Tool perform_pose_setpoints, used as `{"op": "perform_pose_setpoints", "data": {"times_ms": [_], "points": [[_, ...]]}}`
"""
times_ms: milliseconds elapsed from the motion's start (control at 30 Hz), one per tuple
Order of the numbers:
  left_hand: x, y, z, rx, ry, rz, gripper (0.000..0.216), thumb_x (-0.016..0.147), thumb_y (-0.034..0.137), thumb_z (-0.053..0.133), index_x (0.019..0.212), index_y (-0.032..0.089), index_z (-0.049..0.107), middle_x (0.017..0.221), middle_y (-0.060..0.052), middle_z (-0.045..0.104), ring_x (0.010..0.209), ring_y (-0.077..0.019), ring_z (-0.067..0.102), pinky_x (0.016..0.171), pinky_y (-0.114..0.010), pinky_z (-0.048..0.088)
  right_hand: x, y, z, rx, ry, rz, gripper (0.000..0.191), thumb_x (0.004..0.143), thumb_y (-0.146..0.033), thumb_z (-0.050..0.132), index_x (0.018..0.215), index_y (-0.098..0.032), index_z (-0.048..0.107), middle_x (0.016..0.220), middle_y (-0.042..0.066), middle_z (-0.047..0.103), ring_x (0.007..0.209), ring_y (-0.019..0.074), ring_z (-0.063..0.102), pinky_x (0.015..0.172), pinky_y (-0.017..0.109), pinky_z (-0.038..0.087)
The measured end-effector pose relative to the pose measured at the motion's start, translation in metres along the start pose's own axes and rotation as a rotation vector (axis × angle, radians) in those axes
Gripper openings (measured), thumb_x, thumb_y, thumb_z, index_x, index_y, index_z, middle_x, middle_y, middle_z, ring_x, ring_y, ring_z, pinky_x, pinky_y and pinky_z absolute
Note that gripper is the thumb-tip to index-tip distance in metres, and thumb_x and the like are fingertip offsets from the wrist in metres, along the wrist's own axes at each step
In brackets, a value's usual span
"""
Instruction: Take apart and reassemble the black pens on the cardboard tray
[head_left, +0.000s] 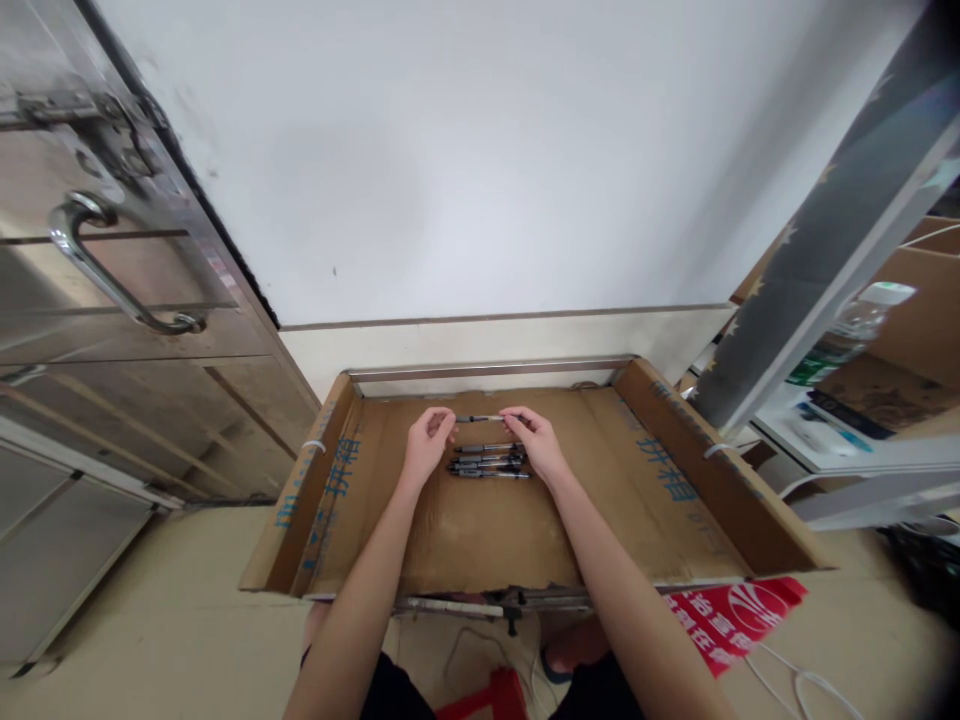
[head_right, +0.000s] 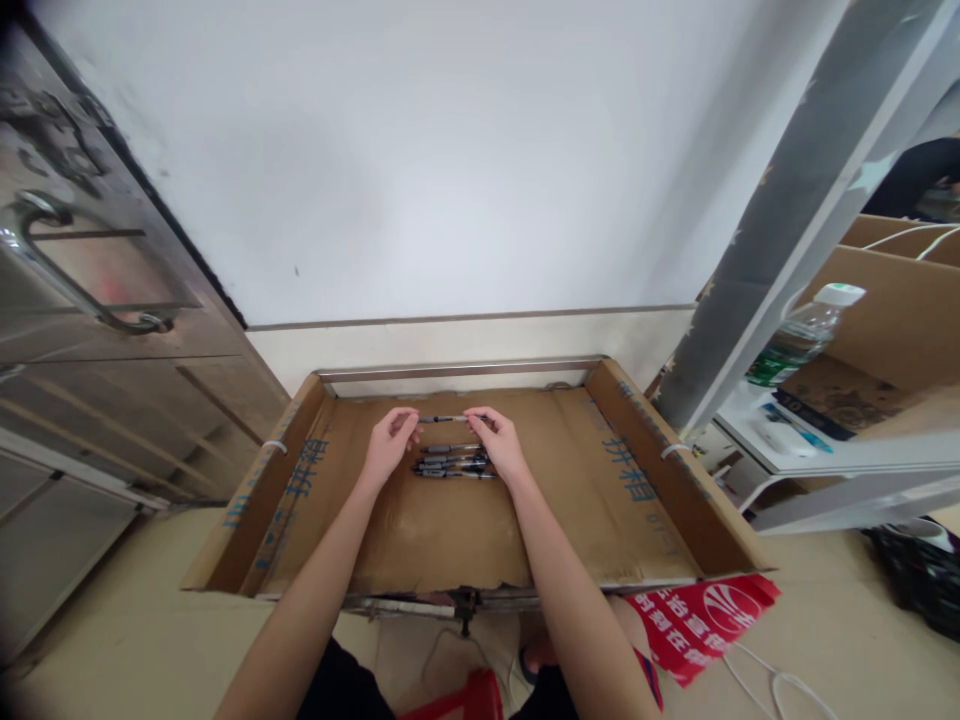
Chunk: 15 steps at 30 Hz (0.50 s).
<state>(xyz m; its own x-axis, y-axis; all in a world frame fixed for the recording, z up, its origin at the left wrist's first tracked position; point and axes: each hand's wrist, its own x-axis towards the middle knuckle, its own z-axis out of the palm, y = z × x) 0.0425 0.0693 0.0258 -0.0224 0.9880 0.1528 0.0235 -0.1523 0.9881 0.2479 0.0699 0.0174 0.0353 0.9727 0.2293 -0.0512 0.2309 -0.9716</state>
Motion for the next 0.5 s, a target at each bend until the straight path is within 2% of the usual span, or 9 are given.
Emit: {"op": "perform_pose_setpoints", "data": {"times_ms": [67, 133, 267, 367, 433, 500], "points": [[-0.0005, 0.0005, 0.0012, -0.015, -0.048, 0.034, 0.039, 0.074, 0.041, 0.066, 0.103, 0.017, 0.056, 0.085, -0.004, 0.064, 0.061, -0.0111, 0.058, 0.048, -0.019, 0.042, 0.0004, 0.0008, -0.0003, 0.002, 0.003, -0.002, 0.027, 0.076, -0.045, 0.065, 0.089, -0.022, 0.069, 0.076, 0.002, 0.066, 0.072, 0.0168, 0.058, 0.071, 0.029, 0.047], [-0.0009, 0.0001, 0.0013, 0.008, -0.088, 0.068, 0.038, 0.072, 0.036, 0.068, 0.104, 0.018, 0.057, 0.089, -0.005, 0.064, 0.066, -0.0114, 0.059, 0.053, -0.02, 0.044, 0.0005, 0.0011, -0.0004, 0.009, 0.0, -0.001, 0.027, 0.075, -0.045, 0.065, 0.089, -0.022, 0.069, 0.077, 0.002, 0.066, 0.071, 0.0167, 0.059, 0.072, 0.03, 0.047], [-0.0013, -0.0025, 0.0001, 0.065, -0.095, 0.052, 0.023, 0.077, 0.035, 0.062, 0.09, 0.016, 0.06, 0.071, -0.001, 0.061, 0.061, -0.0108, 0.056, 0.055, -0.021, 0.045, -0.0001, 0.0008, -0.0005, 0.009, 0.001, -0.002, 0.026, 0.076, -0.045, 0.065, 0.089, -0.023, 0.069, 0.079, 0.002, 0.066, 0.072, 0.0169, 0.059, 0.071, 0.03, 0.048], [-0.0014, -0.0032, 0.0005, 0.087, -0.073, 0.011, 0.028, 0.082, 0.042, 0.055, 0.075, 0.014, 0.059, 0.062, 0.0, 0.057, 0.055, -0.0102, 0.054, 0.054, -0.021, 0.044, -0.0005, 0.0005, -0.0006, 0.005, -0.004, 0.002, 0.027, 0.076, -0.045, 0.064, 0.09, -0.023, 0.069, 0.079, 0.002, 0.066, 0.073, 0.0172, 0.059, 0.072, 0.03, 0.048], [-0.0015, -0.0025, 0.0011, 0.061, -0.073, 0.017, 0.027, 0.081, 0.042, 0.056, 0.081, 0.015, 0.06, 0.068, -0.001, 0.059, 0.055, -0.0095, 0.054, 0.054, -0.022, 0.045, -0.0006, 0.0003, -0.0006, 0.01, -0.004, 0.004, 0.027, 0.076, -0.045, 0.065, 0.09, -0.023, 0.069, 0.079, 0.002, 0.066, 0.073, 0.017, 0.059, 0.071, 0.03, 0.048], [-0.0017, -0.0014, 0.0014, 0.023, -0.089, 0.05, 0.03, 0.077, 0.038, 0.063, 0.098, 0.017, 0.058, 0.079, -0.002, 0.061, 0.058, -0.0097, 0.056, 0.056, -0.022, 0.046, -0.0007, -0.0002, -0.0004, 0.016, -0.005, 0.009, 0.026, 0.076, -0.045, 0.065, 0.09, -0.023, 0.069, 0.079, 0.002, 0.066, 0.072, 0.0168, 0.058, 0.071, 0.03, 0.048]]}}
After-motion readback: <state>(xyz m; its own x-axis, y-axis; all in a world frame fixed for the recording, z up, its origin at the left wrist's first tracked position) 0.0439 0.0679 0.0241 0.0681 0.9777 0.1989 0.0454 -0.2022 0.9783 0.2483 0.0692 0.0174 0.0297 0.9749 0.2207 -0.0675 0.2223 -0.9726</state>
